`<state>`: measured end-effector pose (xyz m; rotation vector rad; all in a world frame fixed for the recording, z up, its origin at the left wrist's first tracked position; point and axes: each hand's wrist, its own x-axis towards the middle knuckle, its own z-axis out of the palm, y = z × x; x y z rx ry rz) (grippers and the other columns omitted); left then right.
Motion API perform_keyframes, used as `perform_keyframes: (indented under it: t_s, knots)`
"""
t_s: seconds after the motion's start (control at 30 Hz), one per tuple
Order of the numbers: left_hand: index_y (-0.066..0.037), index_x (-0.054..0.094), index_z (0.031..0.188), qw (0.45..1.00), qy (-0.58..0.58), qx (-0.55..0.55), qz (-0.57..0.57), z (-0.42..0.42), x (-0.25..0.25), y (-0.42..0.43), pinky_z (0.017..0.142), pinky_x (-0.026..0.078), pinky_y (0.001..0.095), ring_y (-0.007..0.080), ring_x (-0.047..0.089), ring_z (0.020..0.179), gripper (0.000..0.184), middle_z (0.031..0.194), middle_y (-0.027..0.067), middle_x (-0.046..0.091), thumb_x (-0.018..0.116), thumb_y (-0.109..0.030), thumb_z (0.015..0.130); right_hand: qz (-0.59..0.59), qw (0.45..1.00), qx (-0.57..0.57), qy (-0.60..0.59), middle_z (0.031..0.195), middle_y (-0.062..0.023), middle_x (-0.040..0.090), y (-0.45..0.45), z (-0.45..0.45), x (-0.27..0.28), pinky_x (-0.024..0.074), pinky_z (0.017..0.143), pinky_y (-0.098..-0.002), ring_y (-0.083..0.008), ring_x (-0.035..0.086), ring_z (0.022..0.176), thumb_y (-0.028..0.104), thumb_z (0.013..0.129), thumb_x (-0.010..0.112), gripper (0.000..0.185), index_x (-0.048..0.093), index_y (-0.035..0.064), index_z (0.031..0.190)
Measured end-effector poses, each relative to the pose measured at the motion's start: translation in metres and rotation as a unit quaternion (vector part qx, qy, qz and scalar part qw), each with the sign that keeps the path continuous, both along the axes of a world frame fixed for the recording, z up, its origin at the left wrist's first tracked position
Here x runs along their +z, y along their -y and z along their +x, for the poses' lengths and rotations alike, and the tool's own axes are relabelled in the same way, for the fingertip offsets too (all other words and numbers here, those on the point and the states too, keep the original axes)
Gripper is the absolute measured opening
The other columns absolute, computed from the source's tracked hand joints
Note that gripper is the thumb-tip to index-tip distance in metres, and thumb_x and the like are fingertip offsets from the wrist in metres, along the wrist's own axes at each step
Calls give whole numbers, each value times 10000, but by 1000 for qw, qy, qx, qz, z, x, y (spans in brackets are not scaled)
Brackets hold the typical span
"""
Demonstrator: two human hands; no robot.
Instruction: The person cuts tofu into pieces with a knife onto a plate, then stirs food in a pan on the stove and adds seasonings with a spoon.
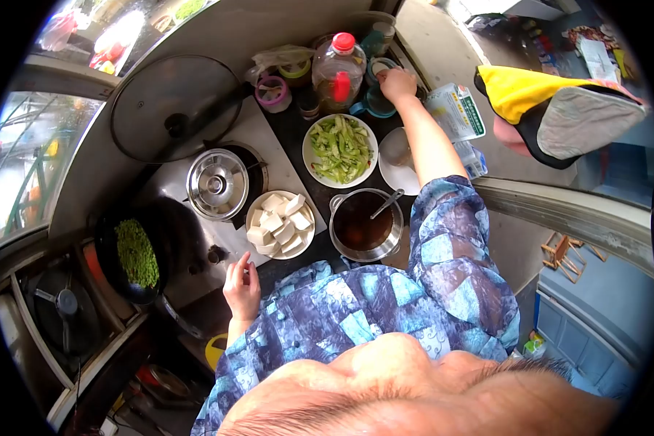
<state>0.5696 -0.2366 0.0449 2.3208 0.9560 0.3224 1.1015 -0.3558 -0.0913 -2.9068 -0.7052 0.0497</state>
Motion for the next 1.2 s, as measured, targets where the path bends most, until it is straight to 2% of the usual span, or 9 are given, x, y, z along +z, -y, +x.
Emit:
perform_keyframes:
  t_s: [0.07, 0.17, 0.37, 0.47, 0.57, 0.67, 0.77, 1.07, 1.2]
  knots:
    - [-56, 654, 1093, 1000, 2, 4, -1, -7, -1, 1, 509, 462, 272, 154, 541, 523, 260, 780, 76, 574, 628, 5, 841, -2, 998, -18, -59, 1080, -70, 678, -2, 9, -1, 449, 923, -444, -278, 597, 1091, 420, 852, 580, 258, 725, 297, 1026]
    - [-51, 655, 1090, 1000, 7, 5, 1, -16, -7, -2, 507, 457, 273, 157, 537, 520, 259, 769, 77, 567, 632, 5, 839, -34, 992, -8, -124, 1044, -68, 690, 1, 12, 16, 466, 899, -420, -261, 626, 1040, 369, 830, 611, 241, 726, 281, 1022]
    - [-44, 656, 1083, 1000, 7, -3, 10, -18, -8, -6, 503, 445, 277, 159, 521, 513, 257, 758, 76, 554, 635, 8, 832, -84, 992, 86, -30, 1001, -107, 692, 4, 12, 23, 505, 831, -401, -279, 645, 977, 179, 788, 621, 202, 739, 191, 951]
    - [-42, 657, 1082, 1000, 12, 0, 7, -17, -5, -9, 505, 447, 275, 158, 520, 513, 257, 756, 74, 552, 636, 8, 831, -69, 995, 73, 28, 980, -143, 686, 7, 26, 19, 514, 812, -406, -305, 644, 952, 92, 761, 621, 218, 737, 130, 942]
    - [-44, 657, 1082, 1000, 15, 5, -1, -15, -3, -8, 509, 452, 271, 155, 522, 516, 257, 756, 73, 552, 638, 6, 831, 18, 993, 105, -44, 954, -135, 690, 17, 44, 12, 514, 825, -424, -323, 651, 926, 79, 806, 607, 195, 724, 109, 959]
    - [-47, 657, 1084, 1000, 12, 2, -2, -9, -3, -8, 514, 457, 268, 151, 526, 520, 257, 757, 72, 553, 638, 3, 833, 108, 985, 131, -34, 940, -167, 678, 19, 40, 8, 516, 798, -407, -333, 644, 913, 3, 737, 614, 202, 726, 70, 892]
    - [-47, 657, 1084, 1000, 10, 1, -6, 0, -6, -7, 514, 457, 268, 149, 528, 521, 253, 758, 72, 555, 639, -2, 835, 100, 981, 167, 15, 957, -154, 678, 23, 43, 7, 517, 808, -416, -329, 644, 910, 94, 792, 622, 141, 721, 86, 892]
    - [-45, 659, 1079, 1000, 12, 7, -8, 6, -14, -5, 512, 452, 270, 149, 524, 517, 249, 759, 73, 554, 641, -5, 835, 237, 970, -23, 51, 802, -164, 684, 6, 37, 1, 538, 738, -427, -351, 657, 770, 159, 745, 660, 112, 741, 100, 796]
    - [-45, 658, 1080, 1000, 19, 6, -6, -2, -9, -6, 511, 451, 269, 150, 524, 517, 248, 761, 77, 556, 640, -5, 836, 229, 966, -112, -40, 757, -116, 709, 1, 47, -25, 544, 661, -330, -247, 697, 680, 109, 773, 632, 150, 733, 54, 869]
